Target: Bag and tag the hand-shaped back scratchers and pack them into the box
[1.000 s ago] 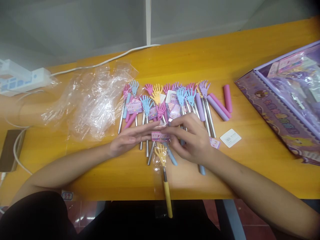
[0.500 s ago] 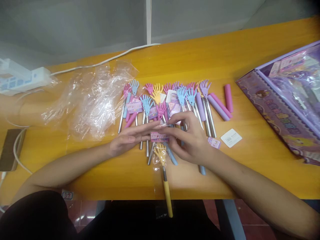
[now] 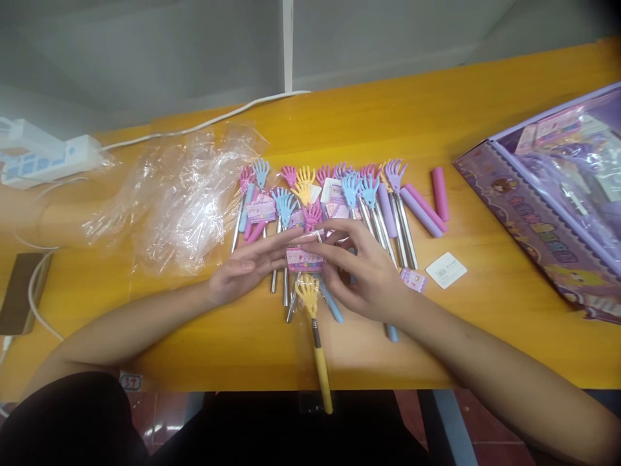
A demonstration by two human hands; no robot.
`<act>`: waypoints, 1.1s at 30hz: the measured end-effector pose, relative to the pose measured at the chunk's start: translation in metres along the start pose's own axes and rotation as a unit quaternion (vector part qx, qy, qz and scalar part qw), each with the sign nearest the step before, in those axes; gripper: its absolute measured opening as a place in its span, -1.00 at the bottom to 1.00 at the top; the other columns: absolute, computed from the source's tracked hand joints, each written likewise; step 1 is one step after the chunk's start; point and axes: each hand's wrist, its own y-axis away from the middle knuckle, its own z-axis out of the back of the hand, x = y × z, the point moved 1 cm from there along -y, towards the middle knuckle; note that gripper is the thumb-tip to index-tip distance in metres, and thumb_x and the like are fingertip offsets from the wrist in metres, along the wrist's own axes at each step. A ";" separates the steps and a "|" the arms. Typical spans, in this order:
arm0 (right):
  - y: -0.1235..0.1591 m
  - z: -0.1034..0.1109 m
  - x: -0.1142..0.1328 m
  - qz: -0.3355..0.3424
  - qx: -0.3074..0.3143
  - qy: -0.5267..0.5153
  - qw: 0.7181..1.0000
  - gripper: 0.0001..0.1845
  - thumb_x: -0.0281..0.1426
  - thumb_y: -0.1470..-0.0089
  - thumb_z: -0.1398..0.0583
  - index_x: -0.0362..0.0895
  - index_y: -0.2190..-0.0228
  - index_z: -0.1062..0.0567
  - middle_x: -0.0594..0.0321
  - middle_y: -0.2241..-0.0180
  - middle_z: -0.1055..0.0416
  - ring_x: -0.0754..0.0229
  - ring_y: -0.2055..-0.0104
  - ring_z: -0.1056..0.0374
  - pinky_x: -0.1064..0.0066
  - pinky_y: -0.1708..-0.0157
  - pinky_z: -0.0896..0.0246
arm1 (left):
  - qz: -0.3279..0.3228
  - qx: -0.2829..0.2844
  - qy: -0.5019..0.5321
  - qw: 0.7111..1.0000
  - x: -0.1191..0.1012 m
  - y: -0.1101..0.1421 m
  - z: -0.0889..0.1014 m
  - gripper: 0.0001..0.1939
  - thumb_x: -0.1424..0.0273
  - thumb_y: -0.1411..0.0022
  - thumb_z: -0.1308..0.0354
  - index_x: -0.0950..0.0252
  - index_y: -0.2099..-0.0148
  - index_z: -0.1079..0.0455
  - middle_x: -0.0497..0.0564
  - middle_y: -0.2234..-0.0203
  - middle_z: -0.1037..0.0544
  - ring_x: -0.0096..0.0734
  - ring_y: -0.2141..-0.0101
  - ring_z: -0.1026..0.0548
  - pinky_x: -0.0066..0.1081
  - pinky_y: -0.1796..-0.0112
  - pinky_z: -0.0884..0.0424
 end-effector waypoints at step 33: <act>-0.003 -0.003 0.006 -0.056 -0.021 -0.160 0.985 -0.55 -0.57 -0.31 -0.24 -0.05 -0.18 -0.57 0.03 -0.10 -0.57 0.14 0.07 -0.58 0.40 0.42 -0.48 | 0.102 -0.116 -0.158 0.975 0.012 0.001 -0.002 -0.74 0.28 -0.35 -0.39 0.38 0.07 -0.58 0.13 0.29 -0.74 -0.33 0.38 -0.74 -0.43 0.30 -0.72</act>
